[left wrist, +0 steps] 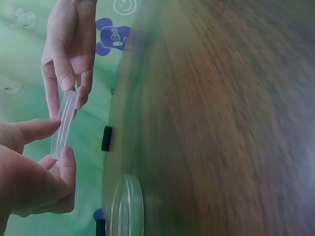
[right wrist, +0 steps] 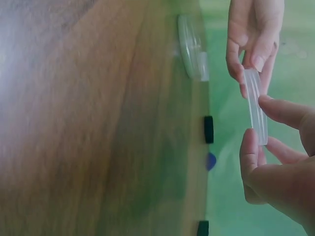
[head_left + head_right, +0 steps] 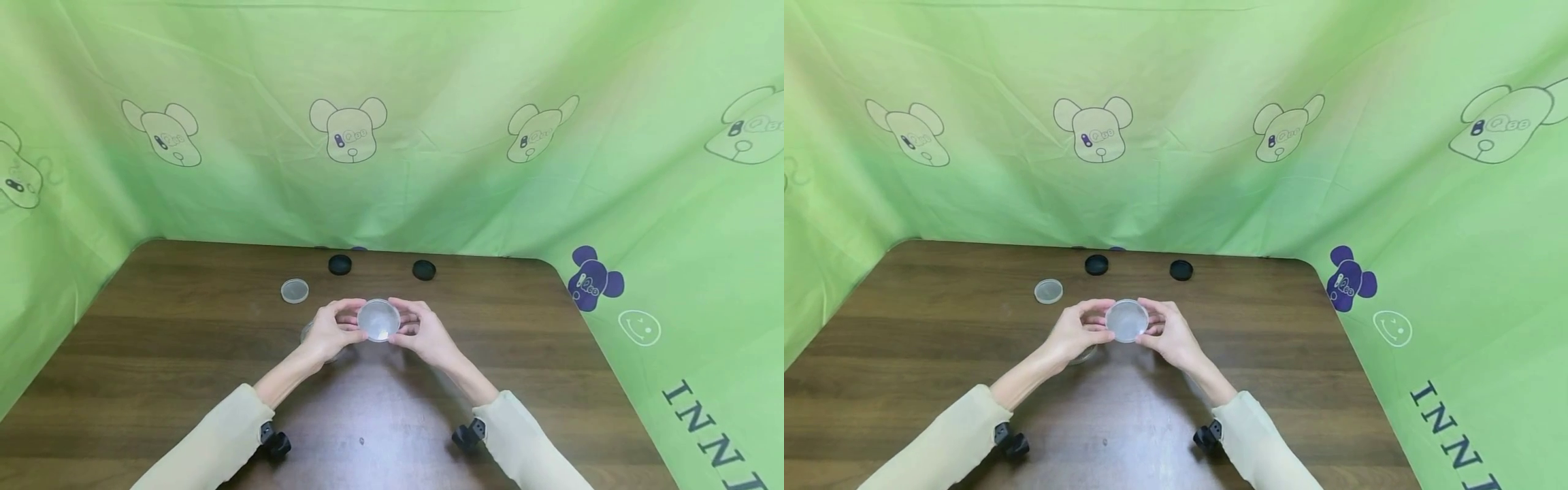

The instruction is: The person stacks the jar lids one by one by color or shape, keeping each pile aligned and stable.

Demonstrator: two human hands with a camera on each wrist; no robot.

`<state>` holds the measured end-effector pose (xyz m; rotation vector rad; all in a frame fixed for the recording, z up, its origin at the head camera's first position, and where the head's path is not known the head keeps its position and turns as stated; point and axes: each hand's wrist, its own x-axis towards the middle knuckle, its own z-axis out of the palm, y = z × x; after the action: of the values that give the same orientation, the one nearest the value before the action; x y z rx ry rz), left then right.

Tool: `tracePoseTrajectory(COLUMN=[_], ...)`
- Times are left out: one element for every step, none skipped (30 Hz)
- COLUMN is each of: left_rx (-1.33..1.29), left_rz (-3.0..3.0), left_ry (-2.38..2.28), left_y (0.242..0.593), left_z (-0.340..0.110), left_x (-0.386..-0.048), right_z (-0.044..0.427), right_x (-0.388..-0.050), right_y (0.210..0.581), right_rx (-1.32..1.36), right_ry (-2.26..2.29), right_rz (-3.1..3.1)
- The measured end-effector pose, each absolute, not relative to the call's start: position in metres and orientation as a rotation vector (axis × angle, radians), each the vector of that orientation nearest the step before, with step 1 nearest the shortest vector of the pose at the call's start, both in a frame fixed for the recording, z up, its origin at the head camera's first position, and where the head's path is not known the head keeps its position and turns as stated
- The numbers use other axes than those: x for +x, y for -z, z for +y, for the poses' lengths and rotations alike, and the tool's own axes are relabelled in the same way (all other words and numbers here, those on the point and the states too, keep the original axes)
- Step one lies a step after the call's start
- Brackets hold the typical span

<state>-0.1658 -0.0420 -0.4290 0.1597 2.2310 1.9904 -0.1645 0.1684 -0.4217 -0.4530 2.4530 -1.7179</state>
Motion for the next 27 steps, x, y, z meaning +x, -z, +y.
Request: tracePoseTrajectory(left_rx=[0.156,0.157,0.157,0.156,0.156,0.159,0.157,0.155,0.155,0.154,0.153,0.151,0.147,0.147,0.146,0.149,0.153,0.155,0.159,0.163,0.166,0.167,0.165,0.162,0.160,0.161,0.164], left_rz=[2.235,2.243,2.246,2.250,2.252,2.255,2.256,2.261,2.264,2.264,2.266,2.268,2.269,2.273,2.277,2.283,2.293,2.303,2.311,2.321,2.330,2.337,2.343,2.350,2.356,2.366,2.377], left_ry=[-1.987,-1.981,-1.978,-1.976,-1.975,-1.976,-1.972,-1.966,-1.961,-1.957,-1.949,-1.941,-1.931,-1.923,-1.912,-1.902,-1.888,-1.875,-1.864,-1.854,-1.842,-1.832,-1.820,-1.810,-1.799,-1.784,-1.766], left_y=[0.429,0.429,0.429,0.428,0.428,0.428,0.428,0.429,0.429,0.430,0.431,0.431,0.432,0.433,0.433,0.434,0.434,0.435,0.435,0.435,0.434,0.434,0.435,0.435,0.435,0.435,0.435], left_z=[-0.044,-0.047,-0.049,-0.052,-0.055,-0.059,-0.062,-0.065,-0.068,-0.071,-0.073,-0.076,-0.078,-0.080,-0.082,-0.085,-0.087,-0.090,-0.092,-0.094,-0.096,-0.098,-0.099,-0.101,-0.102,-0.103,-0.104], left_x=[-0.165,-0.165,-0.164,-0.163,-0.163,-0.162,-0.161,-0.161,-0.161,-0.160,-0.160,-0.160,-0.160,-0.161,-0.160,-0.160,-0.160,-0.160,-0.159,-0.159,-0.159,-0.158,-0.159,-0.158,-0.158,-0.157,-0.157], right_z=[0.166,0.163,0.160,0.157,0.154,0.150,0.146,0.143,0.140,0.137,0.134,0.132,0.130,0.129,0.126,0.124,0.121,0.119,0.117,0.115,0.113,0.112,0.110,0.109,0.107,0.106,0.105], right_x=[-0.164,-0.164,-0.163,-0.163,-0.162,-0.160,-0.158,-0.158,-0.158,-0.158,-0.158,-0.158,-0.160,-0.162,-0.162,-0.161,-0.161,-0.161,-0.161,-0.161,-0.160,-0.160,-0.160,-0.159,-0.159,-0.159,-0.159], right_y=[0.423,0.424,0.424,0.424,0.424,0.420,0.416,0.415,0.416,0.416,0.416,0.417,0.421,0.427,0.427,0.427,0.428,0.429,0.429,0.430,0.431,0.432,0.433,0.433,0.434,0.434,0.435], right_rx=[-0.439,-0.432,-0.433,-0.437,-0.437,-0.435,-0.442,-0.448,-0.454,-0.453,-0.447,-0.440,-0.438,-0.438,-0.433,-0.431,-0.431,-0.435,-0.437,-0.440,-0.433,-0.434,-0.433,-0.431,-0.427,-0.426,-0.426], right_ry=[1.725,1.733,1.742,1.748,1.750,1.744,1.739,1.736,1.729,1.721,1.713,1.705,1.703,1.699,1.693,1.690,1.687,1.687,1.686,1.684,1.682,1.678,1.673,1.669,1.661,1.658,1.654], right_rz=[2.451,2.444,2.436,2.429,2.427,2.426,2.423,2.422,2.425,2.430,2.435,2.440,2.448,2.459,2.464,2.469,2.474,2.477,2.478,2.479,2.475,2.473,2.470,2.466,2.465,2.463,2.462])
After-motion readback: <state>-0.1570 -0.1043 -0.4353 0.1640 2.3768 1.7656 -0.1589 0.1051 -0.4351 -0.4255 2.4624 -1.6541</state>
